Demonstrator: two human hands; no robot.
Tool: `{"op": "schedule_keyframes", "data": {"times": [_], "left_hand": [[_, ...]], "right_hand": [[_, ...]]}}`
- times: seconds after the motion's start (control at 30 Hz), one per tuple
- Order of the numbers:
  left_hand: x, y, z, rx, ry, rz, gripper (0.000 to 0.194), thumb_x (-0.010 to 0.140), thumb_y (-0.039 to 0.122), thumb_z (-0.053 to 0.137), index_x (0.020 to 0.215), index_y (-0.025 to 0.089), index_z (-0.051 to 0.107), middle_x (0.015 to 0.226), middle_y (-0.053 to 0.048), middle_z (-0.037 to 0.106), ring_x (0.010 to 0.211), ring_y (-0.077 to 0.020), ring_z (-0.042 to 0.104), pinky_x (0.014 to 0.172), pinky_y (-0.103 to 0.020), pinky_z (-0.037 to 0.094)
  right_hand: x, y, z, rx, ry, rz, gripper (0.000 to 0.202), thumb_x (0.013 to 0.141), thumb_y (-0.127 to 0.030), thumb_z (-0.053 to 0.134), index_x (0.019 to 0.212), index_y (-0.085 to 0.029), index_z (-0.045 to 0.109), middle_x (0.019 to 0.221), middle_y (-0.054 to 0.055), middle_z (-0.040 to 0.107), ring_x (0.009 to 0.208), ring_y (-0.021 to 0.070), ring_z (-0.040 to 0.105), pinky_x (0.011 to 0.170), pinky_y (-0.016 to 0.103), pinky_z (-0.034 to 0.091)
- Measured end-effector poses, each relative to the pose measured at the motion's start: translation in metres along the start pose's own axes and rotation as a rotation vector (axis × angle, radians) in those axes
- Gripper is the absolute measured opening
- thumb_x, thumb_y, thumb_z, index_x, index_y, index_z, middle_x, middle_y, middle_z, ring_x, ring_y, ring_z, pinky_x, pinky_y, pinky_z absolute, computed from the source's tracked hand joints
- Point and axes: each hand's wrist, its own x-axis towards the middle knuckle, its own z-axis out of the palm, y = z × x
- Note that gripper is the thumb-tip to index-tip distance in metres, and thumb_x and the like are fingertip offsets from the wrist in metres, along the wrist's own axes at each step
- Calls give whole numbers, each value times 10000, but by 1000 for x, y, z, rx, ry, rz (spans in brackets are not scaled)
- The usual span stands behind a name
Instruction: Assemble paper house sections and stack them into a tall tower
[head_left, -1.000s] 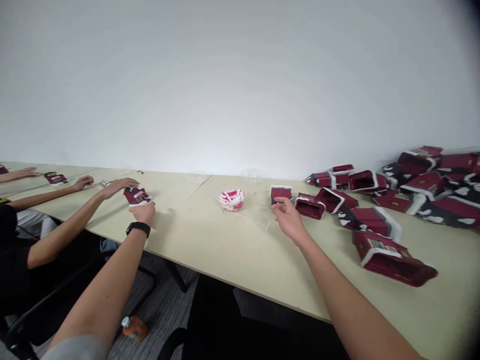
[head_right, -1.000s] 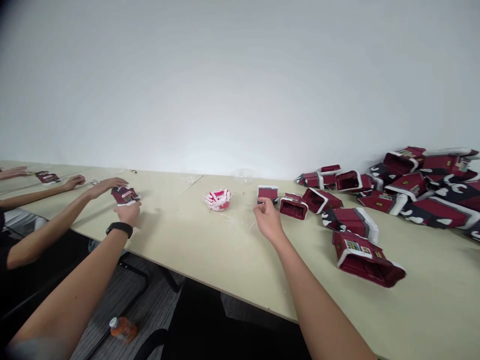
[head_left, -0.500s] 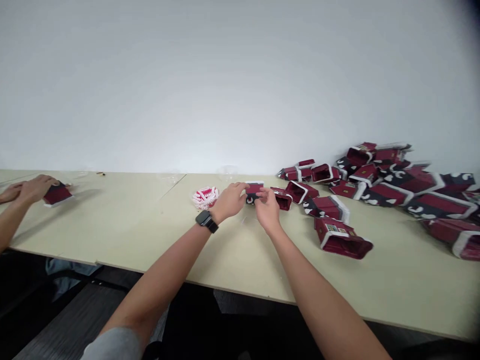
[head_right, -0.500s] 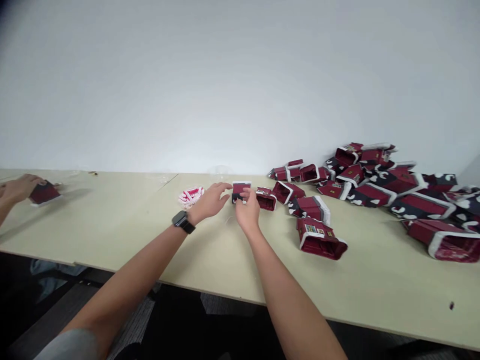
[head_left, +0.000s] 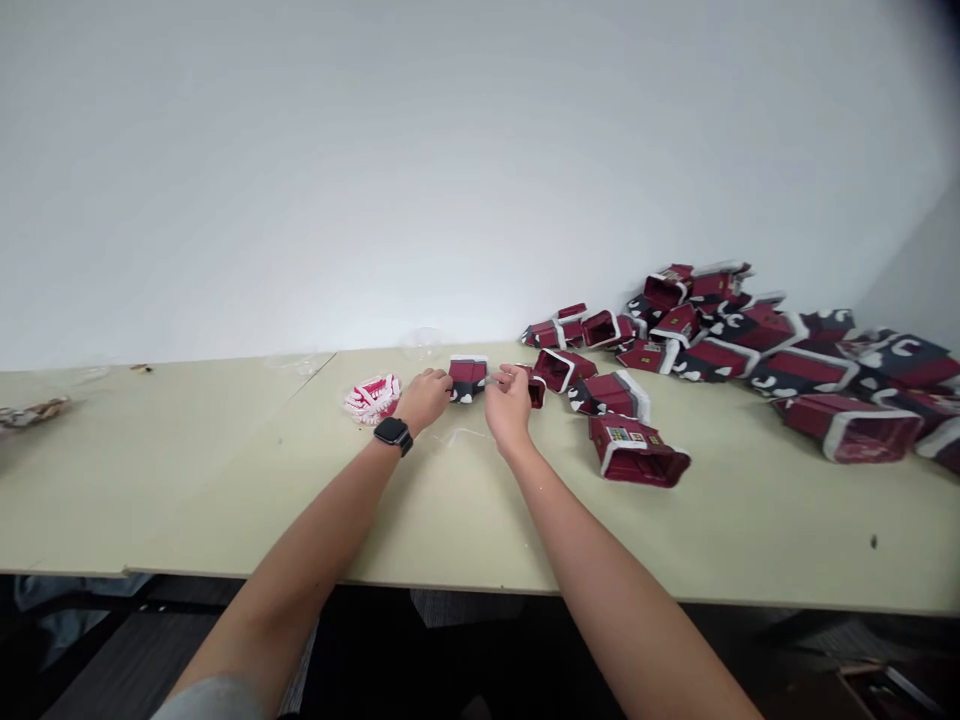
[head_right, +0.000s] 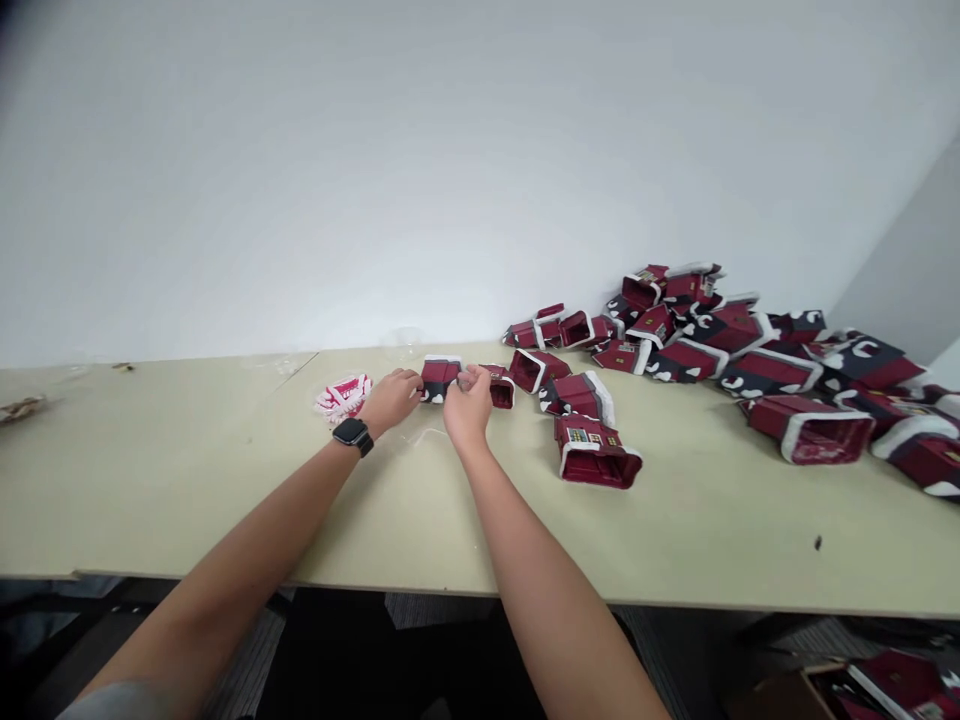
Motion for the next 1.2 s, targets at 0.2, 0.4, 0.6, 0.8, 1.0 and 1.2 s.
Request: {"op": "schedule_keyframes", "data": {"times": [0.2,0.4,0.6,0.8,1.0,1.2], "left_hand": [[-15,-7,-12,-40,136,-52,161,1002,274,533,1040,198,670,1048,-128,721,1050,-312,659,894,-432,520],[-31,-2,-13,-118,161,-4,428,932,434,707,1289,206,651,1357,-145,686,1285,-364,571,1065,-520,455],[-32,-2,-2,-70,63,41,478,871,235,727,1342,216,648,1474,-146,637,1373,-359,553,1146,-534,389],[-30,-2,-7,-123,147,91,422,899,184,641,1320,209,630,1319,-135,703,1267,-327,620,1109,-490,428],[-31,-9,-11,-372,374,-50,420,1013,351,566,1389,167,532,1299,-169,673,1235,-307,606,1096,-469,458],[-30,-15,-8,-773,308,-231,330,1063,419,464,1279,184,547,1149,-110,698,1017,-217,700,909,-362,542]], "right_hand": [[-2,0,0,-14,-62,18,435,708,-221,556,1143,-239,542,1192,86,741,1071,240,704,976,365,524],[-4,5,1,-50,-119,30,427,726,-235,553,1153,-236,546,1209,94,736,1026,237,710,950,368,533],[-6,8,2,-61,-154,33,452,719,-257,559,1171,-240,553,1220,93,732,1050,245,704,944,382,532],[-5,11,1,-79,-173,35,470,715,-265,545,1185,-249,545,1242,91,723,1071,245,700,932,384,542],[-5,11,1,-101,-236,21,596,710,-207,575,1303,-250,544,1349,110,694,1261,268,660,1069,429,514],[-14,12,5,-119,-372,13,823,666,-195,749,1454,-282,530,1488,132,623,1400,304,593,1077,453,534]]}}
